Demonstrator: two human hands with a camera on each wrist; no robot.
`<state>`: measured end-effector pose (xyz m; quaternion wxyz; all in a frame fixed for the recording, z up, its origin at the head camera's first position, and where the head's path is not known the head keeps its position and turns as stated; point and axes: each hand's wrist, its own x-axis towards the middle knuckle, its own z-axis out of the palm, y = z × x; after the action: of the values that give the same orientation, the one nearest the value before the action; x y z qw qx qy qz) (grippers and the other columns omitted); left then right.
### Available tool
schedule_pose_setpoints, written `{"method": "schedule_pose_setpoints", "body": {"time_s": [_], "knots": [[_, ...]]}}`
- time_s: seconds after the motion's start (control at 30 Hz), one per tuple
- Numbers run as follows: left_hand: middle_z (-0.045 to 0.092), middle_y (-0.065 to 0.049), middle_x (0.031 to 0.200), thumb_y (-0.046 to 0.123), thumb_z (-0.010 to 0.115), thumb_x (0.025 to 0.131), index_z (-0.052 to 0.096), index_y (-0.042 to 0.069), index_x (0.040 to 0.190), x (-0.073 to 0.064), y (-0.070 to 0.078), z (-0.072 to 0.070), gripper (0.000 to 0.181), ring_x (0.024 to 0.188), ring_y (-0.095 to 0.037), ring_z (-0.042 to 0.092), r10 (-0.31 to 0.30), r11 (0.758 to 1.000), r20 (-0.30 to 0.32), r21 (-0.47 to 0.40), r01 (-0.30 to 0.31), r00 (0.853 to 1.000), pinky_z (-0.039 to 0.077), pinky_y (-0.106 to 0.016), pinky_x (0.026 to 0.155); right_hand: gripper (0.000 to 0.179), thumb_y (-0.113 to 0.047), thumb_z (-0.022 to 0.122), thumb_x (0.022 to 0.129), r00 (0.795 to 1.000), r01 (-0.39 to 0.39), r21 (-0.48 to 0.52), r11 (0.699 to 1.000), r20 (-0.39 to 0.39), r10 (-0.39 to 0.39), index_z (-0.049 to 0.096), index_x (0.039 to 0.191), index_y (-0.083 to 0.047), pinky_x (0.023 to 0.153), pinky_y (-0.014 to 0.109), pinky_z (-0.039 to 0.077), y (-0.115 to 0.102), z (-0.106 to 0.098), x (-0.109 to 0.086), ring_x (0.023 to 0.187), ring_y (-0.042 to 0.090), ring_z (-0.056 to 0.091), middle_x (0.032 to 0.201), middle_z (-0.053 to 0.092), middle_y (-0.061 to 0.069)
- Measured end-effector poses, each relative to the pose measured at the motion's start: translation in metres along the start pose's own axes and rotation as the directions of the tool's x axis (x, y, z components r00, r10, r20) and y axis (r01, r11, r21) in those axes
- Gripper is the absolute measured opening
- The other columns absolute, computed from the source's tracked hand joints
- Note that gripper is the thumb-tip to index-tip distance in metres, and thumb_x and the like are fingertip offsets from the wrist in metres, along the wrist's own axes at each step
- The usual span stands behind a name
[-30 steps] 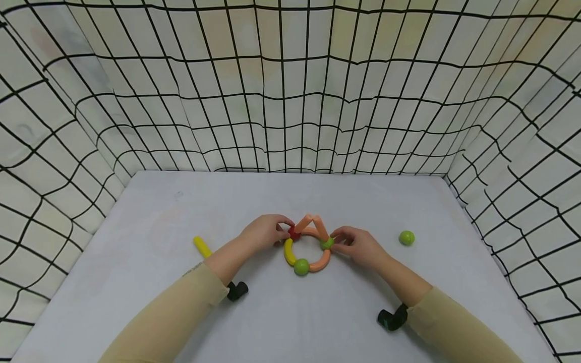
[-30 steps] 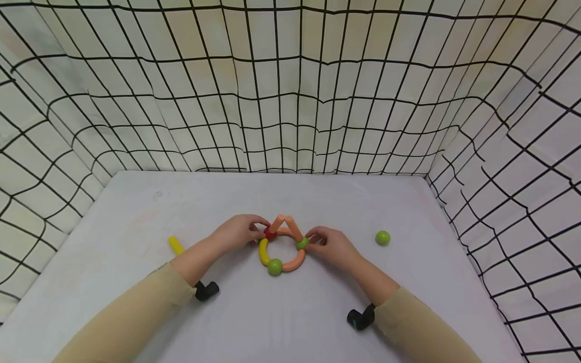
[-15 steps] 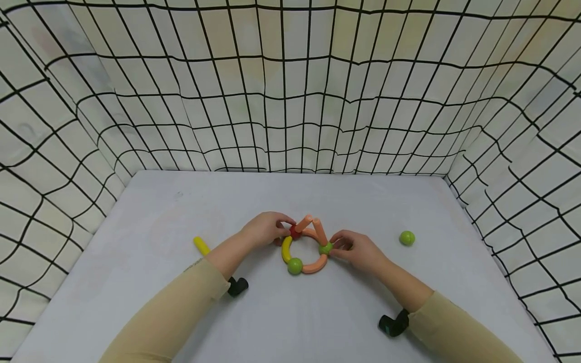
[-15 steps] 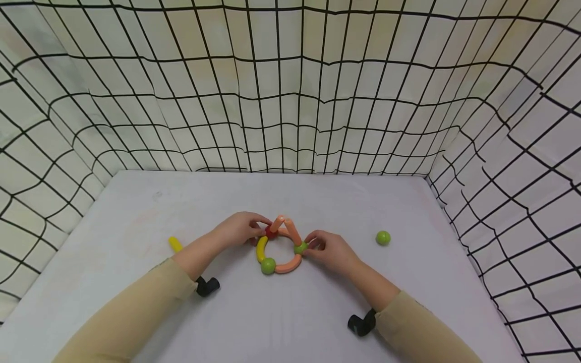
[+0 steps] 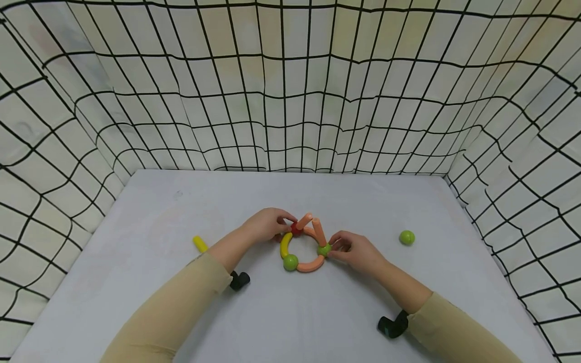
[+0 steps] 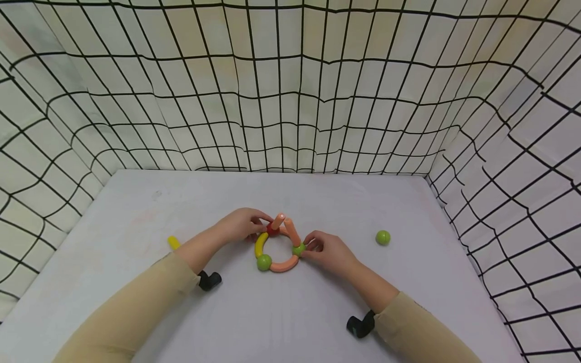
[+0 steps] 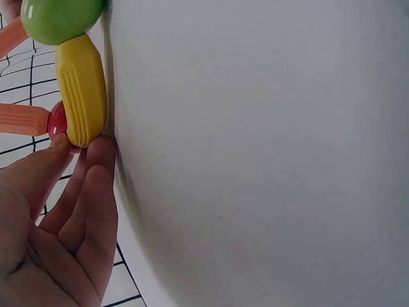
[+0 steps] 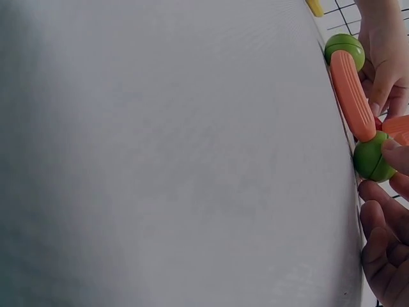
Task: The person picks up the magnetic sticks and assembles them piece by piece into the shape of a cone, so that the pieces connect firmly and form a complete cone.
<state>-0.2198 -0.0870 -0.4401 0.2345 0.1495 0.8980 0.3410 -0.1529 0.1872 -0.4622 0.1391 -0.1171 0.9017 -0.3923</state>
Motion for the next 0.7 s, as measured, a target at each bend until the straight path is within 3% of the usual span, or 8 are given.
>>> {"method": "schedule_pose_setpoints", "body": {"time_s": [0.33,0.7], "knots": [[0.067,-0.002,0.104,0.018,0.064,0.097,0.065,0.021,0.131,-0.005,-0.003,-0.003,0.034,0.076,-0.015,0.064,-0.012,1.000,-0.024,0.003,0.012,1.000,0.051,-0.029,0.070,0.019,-0.025,0.077,0.088,1.000,-0.002,-0.001,1.000,-0.007,0.002,0.067,0.105,-0.021,0.075,0.034,0.048,0.000,0.001,-0.001,0.082,0.012,0.060,0.090,0.068,-0.009],[0.065,-0.004,0.115,0.025,0.065,0.097,0.061,0.021,0.135,-0.042,-0.009,-0.027,0.038,0.081,-0.020,0.066,-0.062,0.998,-0.148,0.004,0.063,0.987,0.051,-0.032,0.072,0.019,-0.025,0.077,0.088,1.000,-0.017,0.008,1.000,-0.009,0.017,0.067,0.104,-0.022,0.076,0.034,0.048,-0.001,0.001,-0.002,0.083,0.011,0.060,0.090,0.068,-0.009]]}}
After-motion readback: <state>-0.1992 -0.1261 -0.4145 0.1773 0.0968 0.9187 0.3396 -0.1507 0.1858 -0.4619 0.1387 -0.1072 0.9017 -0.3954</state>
